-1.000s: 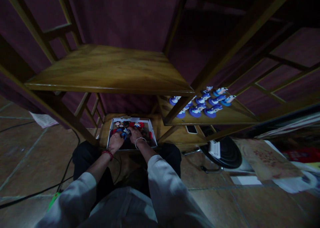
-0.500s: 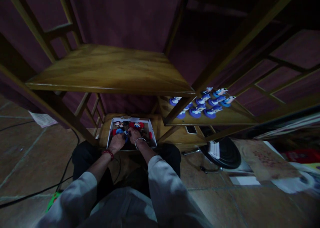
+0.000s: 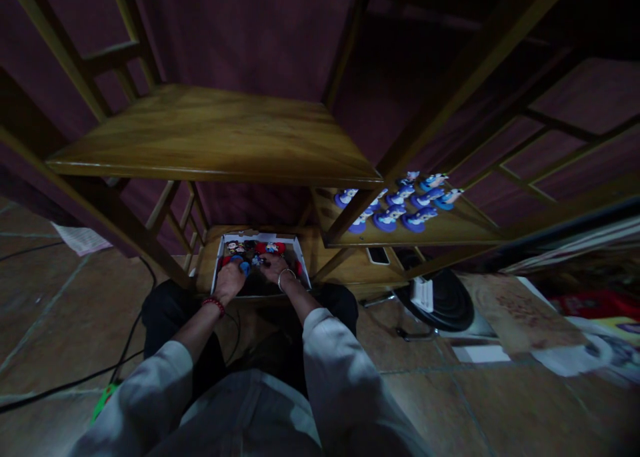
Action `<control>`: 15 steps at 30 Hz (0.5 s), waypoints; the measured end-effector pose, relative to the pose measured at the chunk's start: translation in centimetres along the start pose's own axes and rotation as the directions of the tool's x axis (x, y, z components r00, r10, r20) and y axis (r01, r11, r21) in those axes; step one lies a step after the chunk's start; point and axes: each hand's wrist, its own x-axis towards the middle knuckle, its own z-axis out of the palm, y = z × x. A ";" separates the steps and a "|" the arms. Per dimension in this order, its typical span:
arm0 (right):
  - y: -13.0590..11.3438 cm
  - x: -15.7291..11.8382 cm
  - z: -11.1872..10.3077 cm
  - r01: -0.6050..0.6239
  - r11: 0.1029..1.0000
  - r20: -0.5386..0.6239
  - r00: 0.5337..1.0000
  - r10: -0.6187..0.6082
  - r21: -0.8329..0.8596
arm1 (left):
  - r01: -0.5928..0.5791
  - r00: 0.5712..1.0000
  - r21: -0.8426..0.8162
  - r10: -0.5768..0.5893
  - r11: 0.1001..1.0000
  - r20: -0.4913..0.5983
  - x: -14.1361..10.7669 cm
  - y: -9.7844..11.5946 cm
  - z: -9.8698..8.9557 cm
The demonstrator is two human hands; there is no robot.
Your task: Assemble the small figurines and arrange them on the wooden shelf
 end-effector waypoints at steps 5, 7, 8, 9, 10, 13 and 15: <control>1.2 -0.5 -0.5 -0.015 0.983 0.020 1.000 0.012 0.183 | -0.026 0.999 -0.007 0.026 1.000 0.034 0.2 -0.1 0.0; 1.8 -0.7 -0.7 -0.064 0.964 0.055 0.997 0.052 0.257 | -0.034 0.998 0.005 0.034 0.999 0.047 0.2 -0.1 0.0; 2.0 -0.8 -0.9 -0.081 0.952 0.069 0.996 0.063 0.296 | -0.032 0.998 0.012 0.032 0.999 0.052 0.2 0.0 -0.1; 2.2 -0.9 -1.1 -0.092 0.938 0.077 0.995 0.070 0.335 | -0.028 0.998 0.017 0.027 0.999 0.060 0.1 0.1 -0.2; 2.3 -1.0 -1.2 -0.097 0.922 0.081 0.994 0.072 0.375 | -0.023 0.997 0.019 0.022 1.000 0.072 0.0 0.2 -0.3; 2.5 -1.2 -1.5 -0.105 0.878 0.074 0.994 0.080 0.467 | -0.026 0.991 -0.006 0.027 1.000 0.128 -0.2 0.6 -0.7; 2.4 -1.5 -1.5 -0.104 0.867 0.062 0.995 0.085 0.487 | -0.044 0.986 -0.024 0.047 0.999 0.158 -0.3 0.7 -0.9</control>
